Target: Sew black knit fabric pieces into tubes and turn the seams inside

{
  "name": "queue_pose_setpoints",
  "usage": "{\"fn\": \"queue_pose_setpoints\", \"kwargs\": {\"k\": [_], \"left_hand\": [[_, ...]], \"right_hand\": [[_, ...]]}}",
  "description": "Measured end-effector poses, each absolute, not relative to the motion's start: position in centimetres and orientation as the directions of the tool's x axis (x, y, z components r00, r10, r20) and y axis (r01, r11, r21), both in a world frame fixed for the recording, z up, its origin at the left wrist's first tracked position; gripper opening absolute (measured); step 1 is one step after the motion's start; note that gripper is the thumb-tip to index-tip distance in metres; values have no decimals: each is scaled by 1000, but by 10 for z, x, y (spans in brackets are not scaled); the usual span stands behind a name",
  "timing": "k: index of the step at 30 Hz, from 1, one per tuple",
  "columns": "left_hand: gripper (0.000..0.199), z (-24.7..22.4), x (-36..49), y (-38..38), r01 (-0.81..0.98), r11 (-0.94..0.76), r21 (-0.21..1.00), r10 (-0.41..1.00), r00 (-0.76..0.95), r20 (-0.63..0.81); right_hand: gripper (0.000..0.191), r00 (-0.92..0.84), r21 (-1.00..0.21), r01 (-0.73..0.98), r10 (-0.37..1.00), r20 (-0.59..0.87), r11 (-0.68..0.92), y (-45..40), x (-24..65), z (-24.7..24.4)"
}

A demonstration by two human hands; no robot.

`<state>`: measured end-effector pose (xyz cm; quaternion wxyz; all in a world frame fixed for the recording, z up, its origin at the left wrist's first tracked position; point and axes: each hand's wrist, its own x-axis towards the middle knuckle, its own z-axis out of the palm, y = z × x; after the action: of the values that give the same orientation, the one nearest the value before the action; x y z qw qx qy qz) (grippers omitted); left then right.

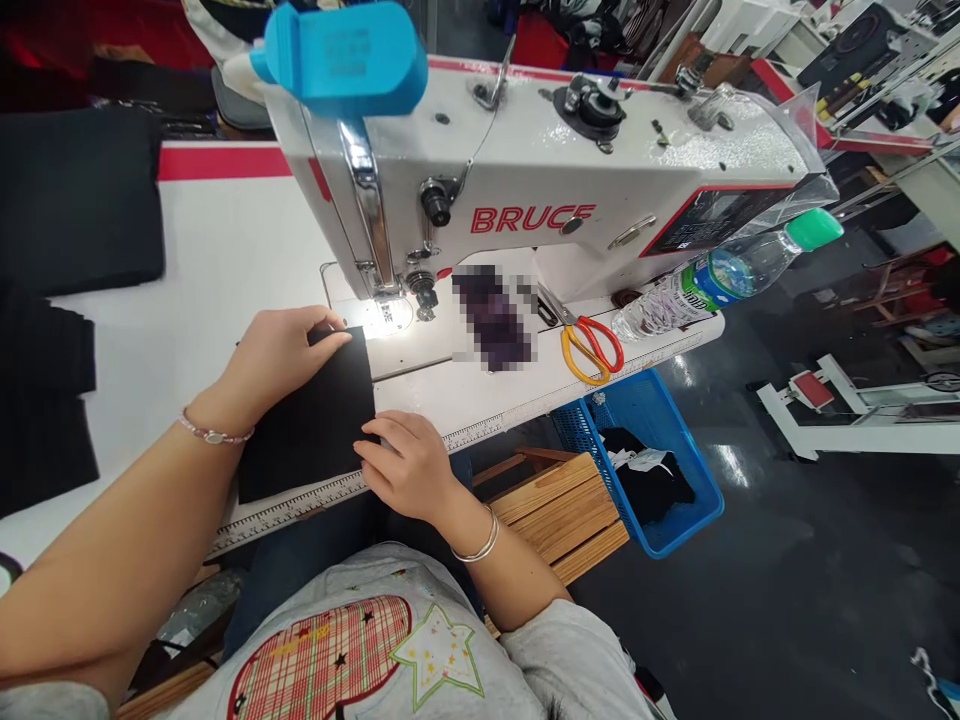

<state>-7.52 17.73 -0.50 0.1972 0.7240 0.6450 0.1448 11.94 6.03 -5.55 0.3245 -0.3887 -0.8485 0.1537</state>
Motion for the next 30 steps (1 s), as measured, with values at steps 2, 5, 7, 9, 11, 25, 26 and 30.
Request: {"fn": "queue_pose_setpoints", "kwargs": {"k": [2, 5, 7, 9, 11, 25, 26, 30], "left_hand": [[18, -6, -76, 178, 871, -79, 485, 992, 116, -46], [19, -7, -77, 178, 859, -69, 507, 994, 103, -39], [17, -7, -76, 178, 860, -70, 505, 994, 105, -41], [15, -6, -75, 178, 866, -71, 495, 993, 111, -50], [15, -4, -74, 178, 870, -71, 488, 992, 112, -55], [10, 3, -76, 179, 864, -20, 504, 990, 89, -113], [9, 3, -76, 180, 865, -14, 502, 990, 83, -116], [7, 1, -76, 179, 866, -2, 500, 993, 62, -103]], "right_hand": [[20, -487, -515, 561, 761, 428, 648, 60, 120, -56], [20, -491, -520, 559, 763, 421, 646, 60, 120, -55], [20, -492, -518, 559, 762, 421, 647, 60, 120, -55], [19, -489, -509, 555, 753, 441, 658, 60, 120, -56], [18, -483, -497, 543, 736, 473, 676, 60, 121, -56], [19, -501, -459, 494, 673, 544, 739, 63, 117, -52], [18, -506, -461, 487, 670, 543, 741, 64, 117, -52], [15, -554, -450, 468, 649, 521, 760, 69, 117, -47]]}}
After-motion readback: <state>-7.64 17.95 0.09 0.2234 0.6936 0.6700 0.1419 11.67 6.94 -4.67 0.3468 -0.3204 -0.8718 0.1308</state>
